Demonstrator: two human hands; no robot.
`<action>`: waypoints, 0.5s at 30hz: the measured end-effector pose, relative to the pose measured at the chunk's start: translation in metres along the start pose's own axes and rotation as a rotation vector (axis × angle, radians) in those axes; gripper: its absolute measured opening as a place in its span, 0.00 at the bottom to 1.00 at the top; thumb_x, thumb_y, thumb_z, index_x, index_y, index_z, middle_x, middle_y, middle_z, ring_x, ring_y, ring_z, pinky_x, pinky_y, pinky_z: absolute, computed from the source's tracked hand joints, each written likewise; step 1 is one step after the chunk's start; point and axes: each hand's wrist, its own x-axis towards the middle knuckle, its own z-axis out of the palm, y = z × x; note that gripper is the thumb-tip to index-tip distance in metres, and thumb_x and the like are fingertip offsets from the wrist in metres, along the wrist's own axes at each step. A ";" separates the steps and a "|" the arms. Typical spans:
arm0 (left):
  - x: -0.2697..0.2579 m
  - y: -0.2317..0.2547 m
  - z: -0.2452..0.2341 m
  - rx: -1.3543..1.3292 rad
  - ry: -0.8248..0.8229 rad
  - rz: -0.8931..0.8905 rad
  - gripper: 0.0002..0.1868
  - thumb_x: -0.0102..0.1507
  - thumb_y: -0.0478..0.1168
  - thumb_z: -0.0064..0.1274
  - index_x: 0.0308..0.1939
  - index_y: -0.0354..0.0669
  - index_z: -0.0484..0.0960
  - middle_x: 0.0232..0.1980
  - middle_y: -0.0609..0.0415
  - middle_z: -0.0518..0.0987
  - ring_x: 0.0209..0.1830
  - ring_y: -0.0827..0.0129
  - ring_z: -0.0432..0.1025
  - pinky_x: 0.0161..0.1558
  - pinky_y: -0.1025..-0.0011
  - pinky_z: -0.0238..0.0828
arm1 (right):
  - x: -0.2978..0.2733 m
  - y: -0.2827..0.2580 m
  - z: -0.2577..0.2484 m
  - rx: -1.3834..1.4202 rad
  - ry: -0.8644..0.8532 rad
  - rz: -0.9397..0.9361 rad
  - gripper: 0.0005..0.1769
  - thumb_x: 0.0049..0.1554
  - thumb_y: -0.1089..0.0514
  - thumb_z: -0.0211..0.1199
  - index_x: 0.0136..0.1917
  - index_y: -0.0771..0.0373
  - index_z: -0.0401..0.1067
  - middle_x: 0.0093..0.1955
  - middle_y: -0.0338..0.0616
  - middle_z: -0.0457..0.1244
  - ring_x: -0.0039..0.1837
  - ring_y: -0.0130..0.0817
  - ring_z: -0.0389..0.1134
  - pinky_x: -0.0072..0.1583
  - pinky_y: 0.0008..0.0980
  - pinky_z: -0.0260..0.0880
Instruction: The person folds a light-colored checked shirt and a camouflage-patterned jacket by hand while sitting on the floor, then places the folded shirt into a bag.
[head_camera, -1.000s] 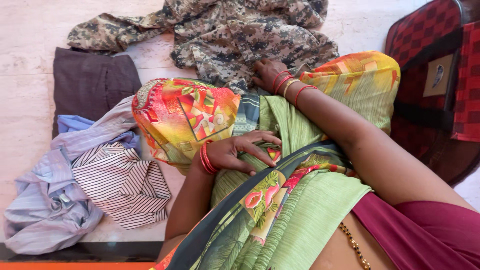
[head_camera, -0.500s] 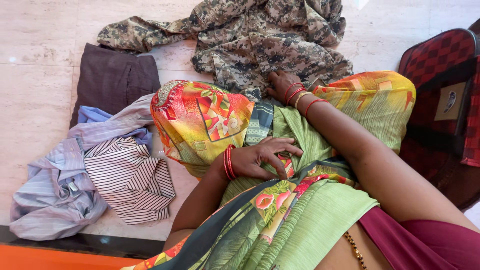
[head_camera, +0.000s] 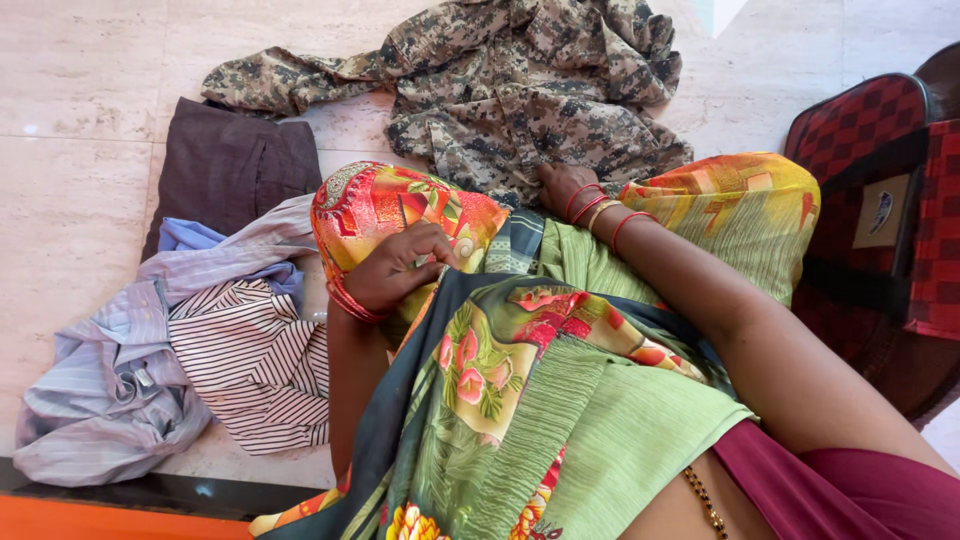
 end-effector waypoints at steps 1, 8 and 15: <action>-0.001 0.004 -0.005 -0.005 0.003 -0.091 0.04 0.68 0.36 0.56 0.40 0.41 0.78 0.42 0.56 0.75 0.46 0.67 0.72 0.52 0.67 0.68 | -0.003 0.001 -0.003 0.020 0.022 0.016 0.18 0.56 0.50 0.60 0.57 0.59 0.71 0.51 0.56 0.69 0.53 0.58 0.71 0.53 0.53 0.71; 0.062 0.055 -0.028 0.029 0.005 0.219 0.09 0.70 0.40 0.57 0.50 0.38 0.81 0.49 0.54 0.81 0.51 0.71 0.77 0.56 0.70 0.73 | -0.012 -0.015 -0.027 0.049 -0.104 0.094 0.22 0.61 0.41 0.57 0.61 0.56 0.69 0.48 0.56 0.70 0.51 0.57 0.71 0.53 0.54 0.70; 0.257 -0.115 0.090 -0.760 0.470 -0.060 0.07 0.68 0.39 0.58 0.46 0.40 0.85 0.42 0.52 0.84 0.41 0.71 0.78 0.46 0.71 0.77 | -0.002 -0.001 -0.005 -0.097 0.009 -0.002 0.20 0.62 0.37 0.57 0.55 0.52 0.75 0.53 0.54 0.69 0.52 0.53 0.73 0.56 0.49 0.72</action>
